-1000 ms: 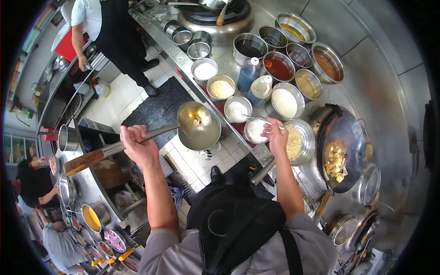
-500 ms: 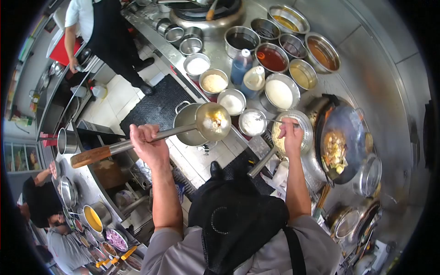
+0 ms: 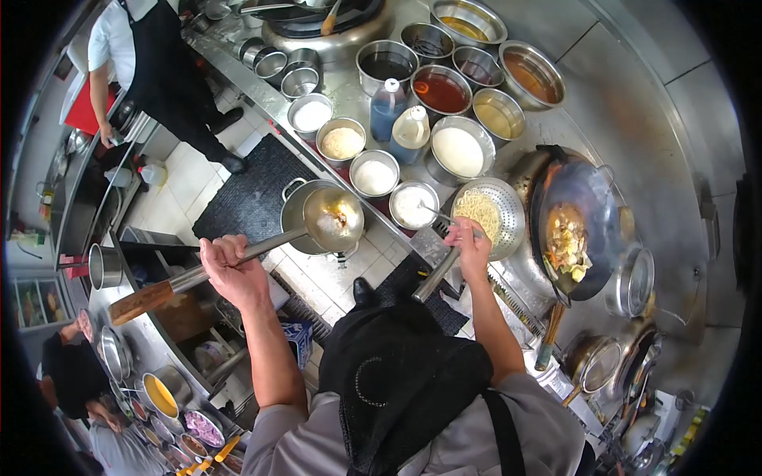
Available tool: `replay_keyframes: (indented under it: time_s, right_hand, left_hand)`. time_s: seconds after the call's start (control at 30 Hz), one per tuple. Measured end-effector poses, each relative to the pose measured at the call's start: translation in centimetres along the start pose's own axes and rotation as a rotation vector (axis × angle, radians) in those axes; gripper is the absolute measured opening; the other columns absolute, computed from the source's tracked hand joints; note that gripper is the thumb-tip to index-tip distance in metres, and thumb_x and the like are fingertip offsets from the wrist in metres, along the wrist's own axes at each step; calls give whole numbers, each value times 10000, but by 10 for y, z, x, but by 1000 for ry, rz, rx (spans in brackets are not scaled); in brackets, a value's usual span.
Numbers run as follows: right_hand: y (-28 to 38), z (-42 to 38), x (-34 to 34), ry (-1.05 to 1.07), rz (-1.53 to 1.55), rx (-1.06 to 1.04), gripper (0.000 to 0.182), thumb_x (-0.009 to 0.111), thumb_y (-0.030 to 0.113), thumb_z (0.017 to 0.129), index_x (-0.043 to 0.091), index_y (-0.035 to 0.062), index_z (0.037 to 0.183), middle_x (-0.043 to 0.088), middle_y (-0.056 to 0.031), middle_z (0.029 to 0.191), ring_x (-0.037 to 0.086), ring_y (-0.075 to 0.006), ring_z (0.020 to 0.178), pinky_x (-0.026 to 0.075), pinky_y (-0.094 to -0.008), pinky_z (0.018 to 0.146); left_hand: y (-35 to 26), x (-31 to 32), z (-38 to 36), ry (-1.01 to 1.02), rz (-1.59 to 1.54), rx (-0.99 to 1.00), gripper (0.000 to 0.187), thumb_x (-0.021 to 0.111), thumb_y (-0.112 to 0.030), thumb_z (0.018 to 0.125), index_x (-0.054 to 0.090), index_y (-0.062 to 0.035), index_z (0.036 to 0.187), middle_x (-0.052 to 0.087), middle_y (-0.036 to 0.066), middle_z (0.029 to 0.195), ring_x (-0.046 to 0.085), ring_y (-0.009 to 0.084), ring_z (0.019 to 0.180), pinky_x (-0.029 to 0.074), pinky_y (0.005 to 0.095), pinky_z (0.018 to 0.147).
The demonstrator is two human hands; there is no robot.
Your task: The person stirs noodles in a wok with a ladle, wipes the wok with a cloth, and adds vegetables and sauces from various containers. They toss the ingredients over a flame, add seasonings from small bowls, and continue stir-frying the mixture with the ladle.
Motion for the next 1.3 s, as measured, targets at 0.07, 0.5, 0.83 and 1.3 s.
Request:
replay_keyframes:
  time_s: [0.07, 0.5, 0.83, 1.3]
  right_hand:
    - [5, -7, -11, -35, 38, 20, 342, 509, 252, 1031, 604, -55, 1148, 655, -139, 900, 637, -170, 706, 588, -336, 654]
    - [2, -18, -51, -122, 267, 32, 307, 529, 233, 1021, 602, -46, 1128, 653, -135, 898, 628, -176, 706, 591, -359, 651]
    - [19, -13, 6, 27, -127, -30, 350, 508, 249, 1032, 606, -72, 1131, 649, -142, 859, 629, -153, 669, 572, -307, 633]
    - [12, -9, -33, -102, 206, 62, 318, 524, 245, 1018, 597, -50, 1112, 630, -125, 867, 615, -173, 671, 598, -359, 614]
  left_hand:
    - [3, 2, 0, -6, 6, -8, 439, 519, -275, 1020, 324, -132, 653, 281, -13, 575, 297, 120, 582, 292, 296, 611]
    - [9, 18, -2, 93, -44, -49, 421, 515, -237, 1020, 324, -129, 661, 273, -3, 597, 298, 131, 604, 319, 300, 633]
    - [7, 19, -7, 98, -4, -38, 433, 495, -261, 1029, 320, -130, 656, 270, -11, 585, 291, 123, 596, 302, 303, 630]
    - [1, 12, -4, 51, 14, -12, 445, 510, -272, 1022, 321, -128, 645, 270, -8, 577, 299, 124, 592, 296, 303, 631]
Point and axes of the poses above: each hand's wrist, its own z-axis towards the middle knuckle, its own x-axis out of the palm, y = z × x, the point moved 8 cm from there along z, towards the middle knuckle
